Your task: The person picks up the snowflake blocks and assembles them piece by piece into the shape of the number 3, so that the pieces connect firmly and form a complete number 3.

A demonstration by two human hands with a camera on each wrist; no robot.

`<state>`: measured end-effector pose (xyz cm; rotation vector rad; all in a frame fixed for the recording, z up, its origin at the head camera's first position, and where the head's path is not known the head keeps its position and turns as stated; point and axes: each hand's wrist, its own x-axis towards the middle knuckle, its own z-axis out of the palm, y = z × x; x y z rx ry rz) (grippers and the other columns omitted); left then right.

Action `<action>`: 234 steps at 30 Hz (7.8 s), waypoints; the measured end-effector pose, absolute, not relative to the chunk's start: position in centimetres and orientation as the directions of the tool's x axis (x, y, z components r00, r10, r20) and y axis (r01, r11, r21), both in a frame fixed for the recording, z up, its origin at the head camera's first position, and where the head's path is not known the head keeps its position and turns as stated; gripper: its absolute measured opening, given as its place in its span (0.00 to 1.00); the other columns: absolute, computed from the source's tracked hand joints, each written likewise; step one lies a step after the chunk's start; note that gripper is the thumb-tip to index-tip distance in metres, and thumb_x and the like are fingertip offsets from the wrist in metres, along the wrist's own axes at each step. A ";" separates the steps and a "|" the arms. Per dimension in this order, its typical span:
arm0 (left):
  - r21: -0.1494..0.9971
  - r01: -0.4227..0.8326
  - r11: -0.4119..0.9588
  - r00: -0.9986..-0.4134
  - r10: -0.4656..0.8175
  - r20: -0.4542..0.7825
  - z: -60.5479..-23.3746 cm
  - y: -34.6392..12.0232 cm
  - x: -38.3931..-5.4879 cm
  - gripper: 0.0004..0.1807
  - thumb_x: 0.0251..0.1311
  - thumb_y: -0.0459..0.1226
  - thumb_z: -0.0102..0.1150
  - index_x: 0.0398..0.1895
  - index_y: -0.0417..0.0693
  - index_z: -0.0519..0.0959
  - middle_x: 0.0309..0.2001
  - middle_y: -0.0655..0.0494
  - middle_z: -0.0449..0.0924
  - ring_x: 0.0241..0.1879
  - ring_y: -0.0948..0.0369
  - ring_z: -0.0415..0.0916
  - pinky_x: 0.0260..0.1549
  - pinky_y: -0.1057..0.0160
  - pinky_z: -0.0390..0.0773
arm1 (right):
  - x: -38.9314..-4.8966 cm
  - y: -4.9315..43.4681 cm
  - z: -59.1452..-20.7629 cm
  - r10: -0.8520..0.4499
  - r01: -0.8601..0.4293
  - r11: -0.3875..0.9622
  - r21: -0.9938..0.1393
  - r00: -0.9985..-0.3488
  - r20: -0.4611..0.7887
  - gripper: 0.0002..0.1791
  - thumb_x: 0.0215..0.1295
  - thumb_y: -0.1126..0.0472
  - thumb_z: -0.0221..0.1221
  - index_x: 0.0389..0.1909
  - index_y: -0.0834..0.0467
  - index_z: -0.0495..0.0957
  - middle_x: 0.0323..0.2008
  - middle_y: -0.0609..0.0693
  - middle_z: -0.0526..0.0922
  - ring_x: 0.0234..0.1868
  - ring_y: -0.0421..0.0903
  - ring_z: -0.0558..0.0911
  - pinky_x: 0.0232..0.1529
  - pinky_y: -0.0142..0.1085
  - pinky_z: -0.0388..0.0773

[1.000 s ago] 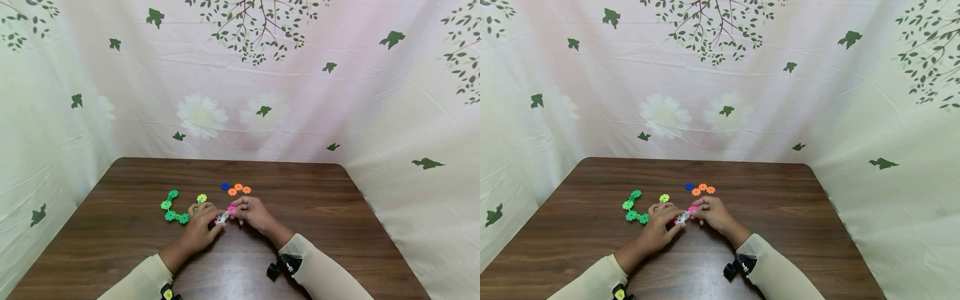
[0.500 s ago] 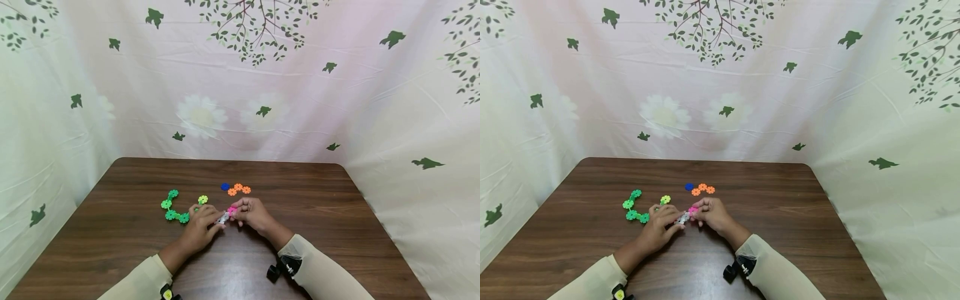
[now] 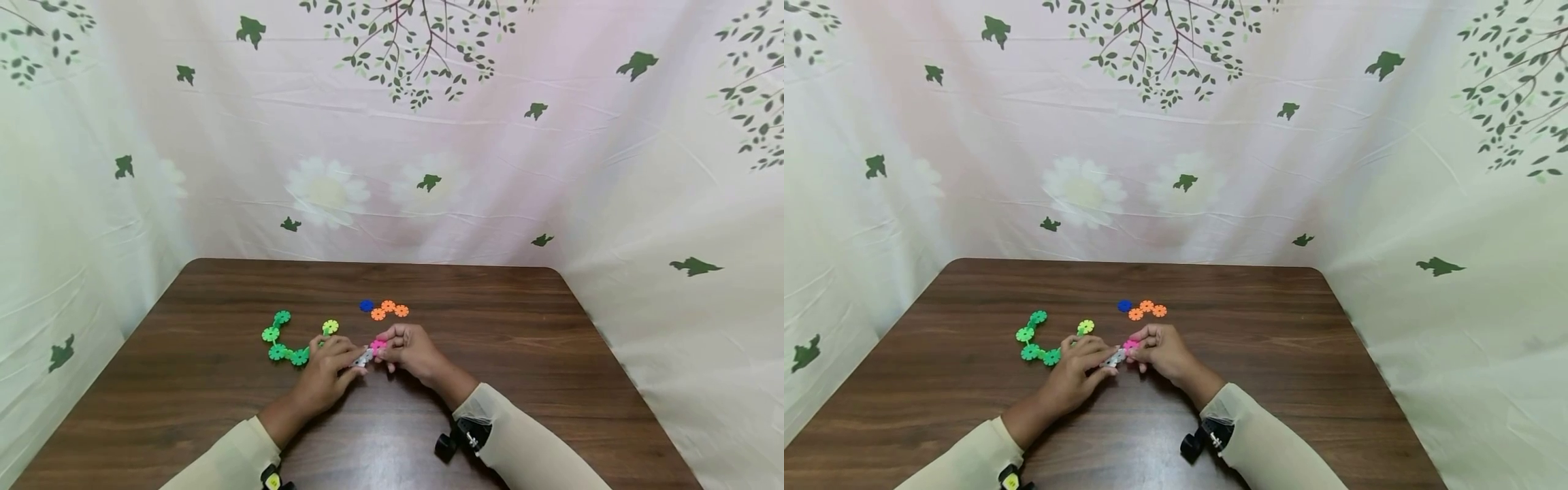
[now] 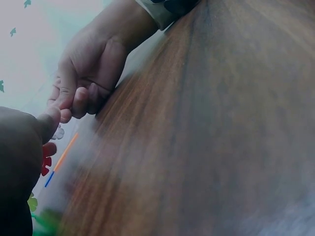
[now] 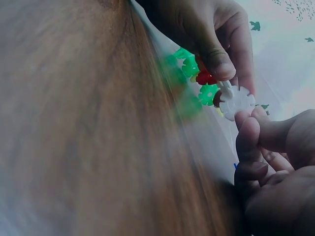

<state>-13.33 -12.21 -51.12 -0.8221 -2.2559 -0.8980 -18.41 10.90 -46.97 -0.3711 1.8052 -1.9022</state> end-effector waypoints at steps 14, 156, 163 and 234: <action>0.405 0.624 0.669 -0.727 0.304 0.616 -48.7 -11.6 -12.3 0.22 0.57 0.36 0.82 0.55 0.41 0.90 0.41 0.52 0.91 0.52 0.49 0.82 0.57 0.35 0.64 | -18.5 10.7 -47.0 -0.499 0.141 0.034 -0.989 -0.856 -0.139 0.15 0.78 0.70 0.63 0.59 0.74 0.78 0.32 0.46 0.90 0.24 0.40 0.81 0.29 0.29 0.80; 0.381 0.625 0.681 -0.679 0.234 0.696 -48.9 -11.2 -12.6 0.13 0.53 0.36 0.83 0.42 0.44 0.93 0.35 0.54 0.93 0.48 0.50 0.83 0.55 0.38 0.61 | -19.2 9.1 -47.2 -0.483 0.128 0.029 -0.991 -0.867 -0.126 0.10 0.78 0.72 0.60 0.55 0.73 0.77 0.28 0.43 0.85 0.21 0.38 0.78 0.24 0.29 0.71; 0.359 0.637 0.682 -0.653 0.231 0.721 -49.0 -11.0 -12.6 0.12 0.52 0.35 0.83 0.40 0.43 0.93 0.34 0.53 0.93 0.47 0.50 0.83 0.53 0.38 0.61 | -19.1 9.0 -47.1 -0.472 0.149 0.016 -0.989 -0.871 -0.139 0.07 0.77 0.73 0.60 0.51 0.72 0.79 0.25 0.42 0.84 0.19 0.37 0.77 0.23 0.29 0.71; 0.383 0.601 0.702 -0.721 0.269 0.639 -49.1 -11.4 -12.4 0.17 0.51 0.34 0.80 0.45 0.41 0.90 0.42 0.53 0.90 0.46 0.54 0.83 0.55 0.39 0.65 | -22.9 7.2 -47.7 -0.164 -0.086 0.514 -0.853 -0.986 0.001 0.10 0.68 0.69 0.73 0.44 0.62 0.81 0.38 0.56 0.77 0.16 0.41 0.78 0.14 0.34 0.77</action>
